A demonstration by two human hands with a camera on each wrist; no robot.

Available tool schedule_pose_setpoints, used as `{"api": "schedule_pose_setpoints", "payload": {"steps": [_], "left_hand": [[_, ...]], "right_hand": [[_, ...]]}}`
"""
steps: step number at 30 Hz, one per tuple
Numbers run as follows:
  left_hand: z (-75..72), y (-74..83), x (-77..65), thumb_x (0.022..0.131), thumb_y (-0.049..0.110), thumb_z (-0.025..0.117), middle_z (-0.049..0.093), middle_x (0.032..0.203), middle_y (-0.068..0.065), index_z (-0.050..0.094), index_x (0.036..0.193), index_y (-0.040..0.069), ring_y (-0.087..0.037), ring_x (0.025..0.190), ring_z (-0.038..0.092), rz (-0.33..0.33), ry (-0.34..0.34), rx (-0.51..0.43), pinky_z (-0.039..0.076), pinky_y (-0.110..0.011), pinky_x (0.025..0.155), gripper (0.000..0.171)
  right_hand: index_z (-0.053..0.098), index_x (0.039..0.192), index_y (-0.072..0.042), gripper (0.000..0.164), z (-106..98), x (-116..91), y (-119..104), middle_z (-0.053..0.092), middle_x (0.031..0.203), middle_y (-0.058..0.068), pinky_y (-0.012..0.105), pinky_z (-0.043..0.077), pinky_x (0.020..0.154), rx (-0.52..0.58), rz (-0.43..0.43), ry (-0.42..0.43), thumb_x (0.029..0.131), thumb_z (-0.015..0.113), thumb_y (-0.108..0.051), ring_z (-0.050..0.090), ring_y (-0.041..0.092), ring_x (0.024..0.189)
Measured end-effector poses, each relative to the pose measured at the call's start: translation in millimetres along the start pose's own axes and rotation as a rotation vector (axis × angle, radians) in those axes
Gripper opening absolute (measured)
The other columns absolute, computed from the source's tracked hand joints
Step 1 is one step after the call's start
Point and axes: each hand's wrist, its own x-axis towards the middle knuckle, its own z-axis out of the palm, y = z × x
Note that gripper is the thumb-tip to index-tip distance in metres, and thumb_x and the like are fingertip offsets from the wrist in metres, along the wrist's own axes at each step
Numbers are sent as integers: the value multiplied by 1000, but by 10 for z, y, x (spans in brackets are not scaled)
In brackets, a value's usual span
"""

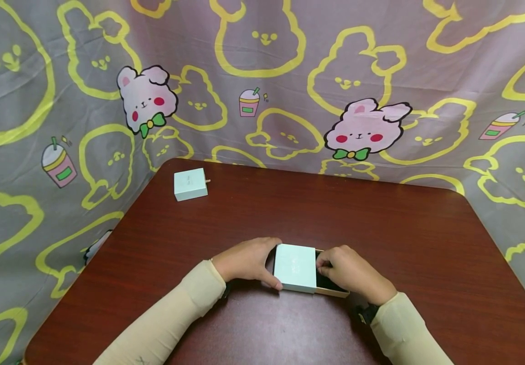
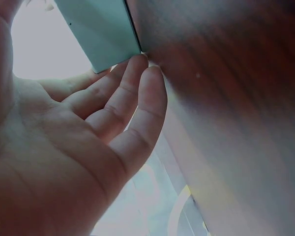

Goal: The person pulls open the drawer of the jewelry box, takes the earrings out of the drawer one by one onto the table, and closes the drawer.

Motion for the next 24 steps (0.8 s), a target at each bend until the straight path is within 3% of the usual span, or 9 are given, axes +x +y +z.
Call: {"api": "schedule_pose_setpoints", "payload": {"steps": [24], "left_hand": [[18,-9,-2,62,59,85,57,129,-1,48,137,7,-13,116,53,20,17,11,41,-30,99,99]], "right_hand": [[69,77,-20,18,-17,-10,-10,57,71,-15,25,42,56,46,58,-23,88,69,-5,46,2,60]]}}
